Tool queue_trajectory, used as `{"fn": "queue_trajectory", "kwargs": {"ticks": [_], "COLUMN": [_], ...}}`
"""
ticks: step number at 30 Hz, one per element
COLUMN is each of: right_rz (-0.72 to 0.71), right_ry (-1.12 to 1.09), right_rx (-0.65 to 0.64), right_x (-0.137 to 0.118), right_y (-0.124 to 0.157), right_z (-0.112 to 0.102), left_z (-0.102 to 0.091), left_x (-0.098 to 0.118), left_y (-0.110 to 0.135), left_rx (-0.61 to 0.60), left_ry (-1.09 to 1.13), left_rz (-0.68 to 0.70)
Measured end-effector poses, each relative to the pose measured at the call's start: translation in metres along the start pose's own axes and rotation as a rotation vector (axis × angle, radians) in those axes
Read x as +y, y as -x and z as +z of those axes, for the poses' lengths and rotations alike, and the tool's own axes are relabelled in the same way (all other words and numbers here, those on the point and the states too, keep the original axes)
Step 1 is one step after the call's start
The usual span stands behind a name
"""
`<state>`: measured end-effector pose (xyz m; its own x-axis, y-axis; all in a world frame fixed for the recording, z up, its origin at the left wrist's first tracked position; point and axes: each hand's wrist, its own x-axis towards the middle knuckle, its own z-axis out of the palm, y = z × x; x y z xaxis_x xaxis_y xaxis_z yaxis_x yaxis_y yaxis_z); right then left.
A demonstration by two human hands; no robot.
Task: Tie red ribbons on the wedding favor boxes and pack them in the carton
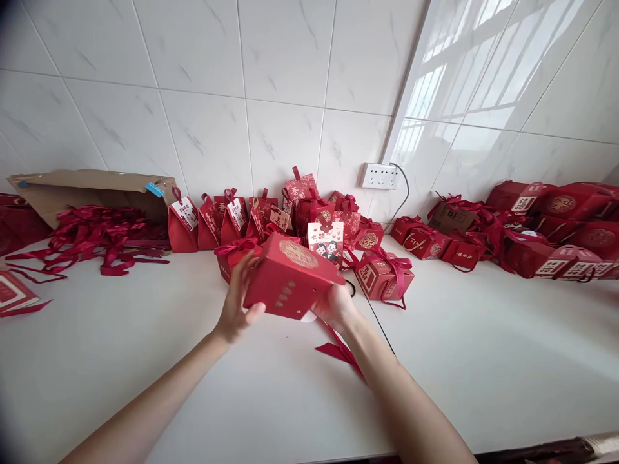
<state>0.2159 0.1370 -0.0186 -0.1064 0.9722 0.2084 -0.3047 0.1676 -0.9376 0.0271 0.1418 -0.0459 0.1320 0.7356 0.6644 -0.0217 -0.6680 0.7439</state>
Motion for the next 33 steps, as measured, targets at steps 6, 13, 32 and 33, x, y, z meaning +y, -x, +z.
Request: {"fn": "queue_trajectory", "kwargs": {"ticks": [6,13,32,33], "right_rz": [-0.122,-0.936,-1.288,-1.296], "right_ry": [-0.015,0.871,1.415,1.411], "right_rx": [-0.084,0.220,-0.231,-0.216], "right_x": [-0.018,-0.012,0.017,0.016], "right_y": [0.001,0.003,0.010,0.010], "right_z": [0.007,-0.001,0.018,0.018], "left_z": [-0.004,-0.006,-0.005,-0.007], "left_x": [-0.003,0.005,0.001,-0.001], "left_y": [-0.010,-0.007,-0.012,-0.011], "left_rx": [0.197,-0.203,0.213,0.251], "left_ry": [0.282,0.233,0.033,0.032], "left_rz": [-0.347,-0.447,-0.224,-0.201]}}
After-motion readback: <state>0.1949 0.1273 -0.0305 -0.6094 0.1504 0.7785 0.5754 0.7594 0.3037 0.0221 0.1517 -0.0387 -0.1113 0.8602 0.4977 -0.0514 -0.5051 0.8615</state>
